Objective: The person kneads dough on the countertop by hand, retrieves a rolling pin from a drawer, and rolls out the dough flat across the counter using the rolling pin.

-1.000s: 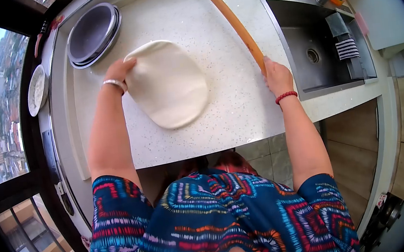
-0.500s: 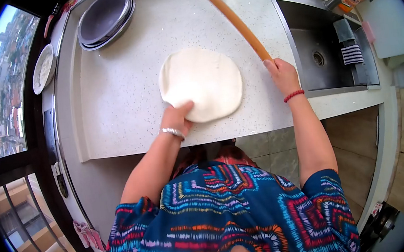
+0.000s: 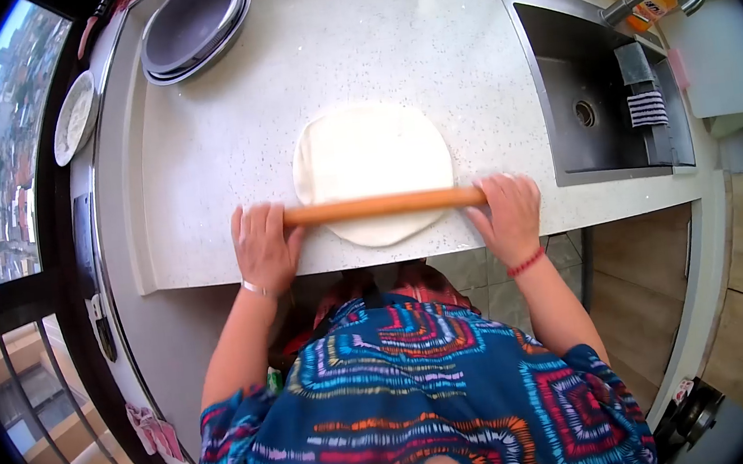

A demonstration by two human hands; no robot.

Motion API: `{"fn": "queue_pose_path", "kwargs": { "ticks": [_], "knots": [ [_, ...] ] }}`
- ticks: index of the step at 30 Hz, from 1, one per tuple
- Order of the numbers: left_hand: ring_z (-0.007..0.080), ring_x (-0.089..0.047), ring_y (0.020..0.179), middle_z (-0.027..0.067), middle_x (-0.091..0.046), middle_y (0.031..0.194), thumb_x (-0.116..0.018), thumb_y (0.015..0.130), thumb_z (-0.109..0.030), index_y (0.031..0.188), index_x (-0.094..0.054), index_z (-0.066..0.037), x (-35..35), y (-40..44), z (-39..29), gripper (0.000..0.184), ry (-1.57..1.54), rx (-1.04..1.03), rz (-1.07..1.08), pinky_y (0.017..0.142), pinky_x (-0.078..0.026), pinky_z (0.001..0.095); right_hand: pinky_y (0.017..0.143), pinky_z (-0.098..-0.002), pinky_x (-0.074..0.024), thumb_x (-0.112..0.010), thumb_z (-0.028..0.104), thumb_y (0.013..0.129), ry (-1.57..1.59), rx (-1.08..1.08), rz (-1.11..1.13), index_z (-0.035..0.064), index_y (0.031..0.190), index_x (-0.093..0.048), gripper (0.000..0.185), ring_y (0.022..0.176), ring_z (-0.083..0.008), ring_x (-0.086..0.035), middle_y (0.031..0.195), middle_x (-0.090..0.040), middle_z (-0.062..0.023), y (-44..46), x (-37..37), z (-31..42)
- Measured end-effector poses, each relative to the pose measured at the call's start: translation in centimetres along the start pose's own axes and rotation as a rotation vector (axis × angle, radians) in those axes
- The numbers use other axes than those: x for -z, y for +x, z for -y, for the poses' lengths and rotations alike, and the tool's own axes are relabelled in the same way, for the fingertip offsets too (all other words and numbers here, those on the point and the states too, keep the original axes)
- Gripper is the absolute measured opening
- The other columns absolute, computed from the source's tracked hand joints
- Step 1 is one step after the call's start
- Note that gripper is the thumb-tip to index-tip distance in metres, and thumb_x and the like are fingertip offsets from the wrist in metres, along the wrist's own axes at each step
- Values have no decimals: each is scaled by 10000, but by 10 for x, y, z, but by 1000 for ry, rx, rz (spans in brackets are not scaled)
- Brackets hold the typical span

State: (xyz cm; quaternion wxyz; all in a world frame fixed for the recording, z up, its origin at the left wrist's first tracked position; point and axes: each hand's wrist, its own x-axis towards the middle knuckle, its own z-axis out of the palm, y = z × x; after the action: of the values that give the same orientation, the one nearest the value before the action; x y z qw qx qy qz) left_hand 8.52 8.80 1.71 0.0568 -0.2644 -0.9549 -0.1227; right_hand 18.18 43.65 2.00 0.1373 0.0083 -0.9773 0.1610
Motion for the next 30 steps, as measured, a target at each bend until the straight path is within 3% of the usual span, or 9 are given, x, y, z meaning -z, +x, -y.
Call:
{"fn": "queue_pose_path", "kwargs": {
  "ticks": [5,10,14,15,17,22,24,28,30],
  "knots": [
    [337,-419,1244,141,-517,1234,-628,780,-315,1158,-540,-67,-11,4,-2,461,89,30,-141,1084,-172,570,944,-463,-328,-649,247,747,-124,-59,-95,129,1019,-611,299,983,-251,-510,1023,-576,-49,-2,-13,8],
    [286,-452,1229,79,-576,1201,-554,872,-318,1097,-613,-117,-29,134,30,307,204,74,-342,1069,-195,555,819,-409,-377,-526,209,879,-119,-32,-344,111,837,-583,121,853,-257,-517,885,-583,-62,121,-36,-26],
    [256,-467,1208,73,-600,1168,-525,906,-329,1105,-610,-108,-26,192,35,310,120,186,-287,1052,-255,521,774,-411,-387,-519,221,893,-77,-75,-333,95,779,-589,184,807,-255,-531,822,-585,-80,158,-47,-46],
    [269,-456,1225,87,-588,1197,-522,899,-354,1133,-599,-98,-35,176,38,355,193,111,-268,1061,-248,517,817,-418,-381,-518,244,887,-154,-188,-133,105,841,-606,171,844,-254,-534,860,-597,-78,146,-34,-32],
    [296,-429,1259,116,-557,1255,-521,877,-399,1186,-573,-77,-34,128,38,450,234,7,-170,1080,-227,517,929,-457,-327,-566,309,829,-217,-116,-162,131,1059,-606,294,947,-251,-517,1030,-602,-63,95,-37,-17],
    [337,-388,1300,156,-521,1311,-490,882,-362,1259,-526,-52,-15,90,27,490,92,-77,-180,1097,-182,536,996,-508,-265,-578,287,812,-251,-138,-112,170,1145,-599,354,1134,-253,-463,1213,-539,-60,52,-34,18],
    [329,-395,1291,132,-519,1305,-564,825,-373,1224,-549,-63,-18,135,33,505,260,-80,-145,1100,-187,533,1003,-495,-276,-580,254,818,-257,-96,-156,179,1103,-618,297,1111,-247,-473,1201,-541,-61,98,-39,-1],
    [290,-504,1171,96,-596,1195,-531,887,-323,1108,-607,-86,-34,235,49,334,189,-20,-276,1035,-293,503,981,-436,-312,-538,249,889,-165,-98,-404,130,923,-653,170,1029,-242,-526,1056,-616,-56,208,-60,-46],
    [292,-527,1133,88,-613,1161,-540,883,-343,1062,-621,-89,-19,265,45,321,52,217,53,1001,-340,468,948,-427,-334,-530,266,893,-208,-154,-355,127,880,-652,185,974,-248,-542,999,-628,-55,229,-57,-52]
  ]
}}
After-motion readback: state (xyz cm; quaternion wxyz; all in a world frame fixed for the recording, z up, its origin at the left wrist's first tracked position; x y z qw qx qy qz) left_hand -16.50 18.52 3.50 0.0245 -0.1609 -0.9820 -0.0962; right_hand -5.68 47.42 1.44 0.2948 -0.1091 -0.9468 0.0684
